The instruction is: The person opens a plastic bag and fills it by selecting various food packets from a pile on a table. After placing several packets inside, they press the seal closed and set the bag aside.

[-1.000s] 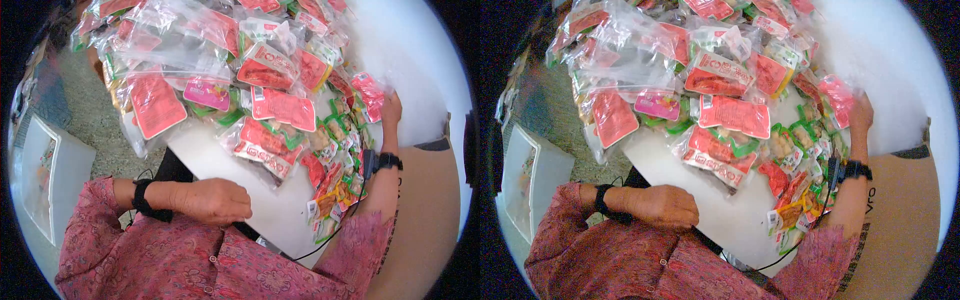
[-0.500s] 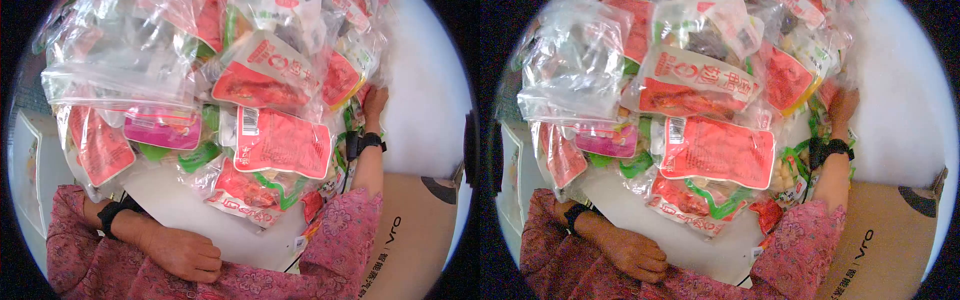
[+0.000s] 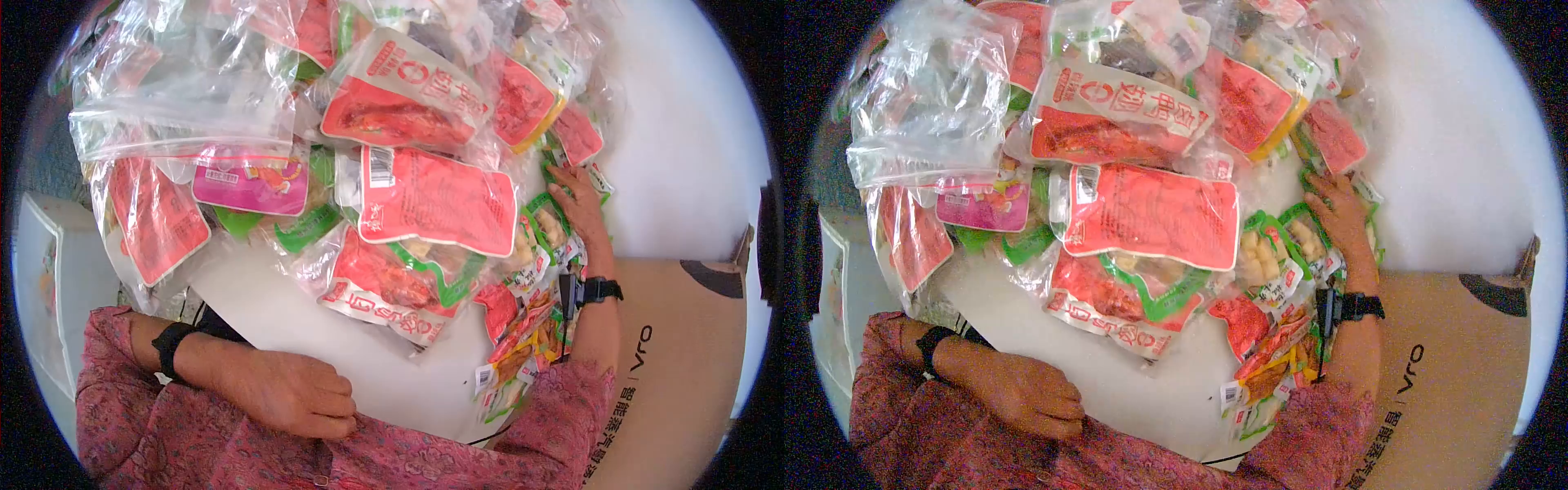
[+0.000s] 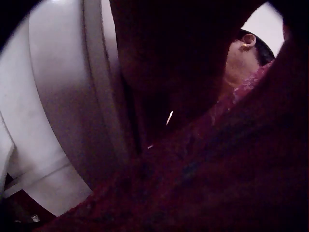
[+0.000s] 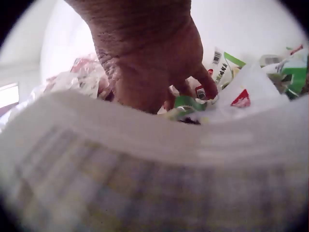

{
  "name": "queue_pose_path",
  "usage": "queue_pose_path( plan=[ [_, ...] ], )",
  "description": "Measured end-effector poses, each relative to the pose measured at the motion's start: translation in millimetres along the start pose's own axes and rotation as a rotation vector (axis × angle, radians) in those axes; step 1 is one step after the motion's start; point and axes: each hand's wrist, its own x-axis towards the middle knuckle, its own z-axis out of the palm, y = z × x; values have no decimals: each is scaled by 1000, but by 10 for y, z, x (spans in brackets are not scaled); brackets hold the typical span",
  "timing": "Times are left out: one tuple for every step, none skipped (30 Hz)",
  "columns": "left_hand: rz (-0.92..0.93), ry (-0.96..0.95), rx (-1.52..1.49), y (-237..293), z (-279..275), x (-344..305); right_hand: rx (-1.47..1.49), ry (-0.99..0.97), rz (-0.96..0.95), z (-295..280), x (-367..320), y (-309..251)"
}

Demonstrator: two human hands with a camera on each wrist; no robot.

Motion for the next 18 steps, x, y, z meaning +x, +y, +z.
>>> queue_pose_path(
  plan=[
    [-9,-4,-10,0,-1,5,-64,-22,6,7,-1,-46],
    [-19,-7,-16,-1,-3,10,-129,-41,9,1,-5,-67],
    [-16,-12,-11,1,-4,12,-131,-35,11,-5,-15,-76],
    [-33,1,-31,5,-7,13,-179,-120,171,-2,-21,-77],
    [-51,15,-49,10,-13,14,-225,-205,329,0,-19,-72],
    [-48,15,-40,15,-26,17,-230,-197,327,-9,-45,-36],
    [-56,14,-36,21,-40,22,-213,-219,256,-19,-110,32],
    [-63,13,-34,26,-47,28,-197,-241,186,-25,-173,103],
    [-59,14,-30,32,-47,32,-202,-239,185,-1,-234,198],
    [-70,8,-22,37,-45,35,-118,-200,125,28,-297,280],
    [-79,-3,-15,41,-46,40,-32,-161,69,51,-368,370],
    [-71,-8,-19,42,-54,43,-70,-158,84,7,-409,367],
    [-74,16,-12,52,-66,50,-71,-156,94,17,-421,407],
    [-73,33,-6,49,-82,68,-248,-248,251,33,-418,453],
    [-70,29,-6,45,-79,72,-427,-343,395,34,-367,458],
    [-68,35,-13,38,-77,70,-426,-340,400,52,-338,447],
    [-67,42,-20,36,-84,67,-489,-324,493,96,-303,420],
    [-66,41,-16,39,-95,62,-554,-307,581,116,-266,402]
  ],
)
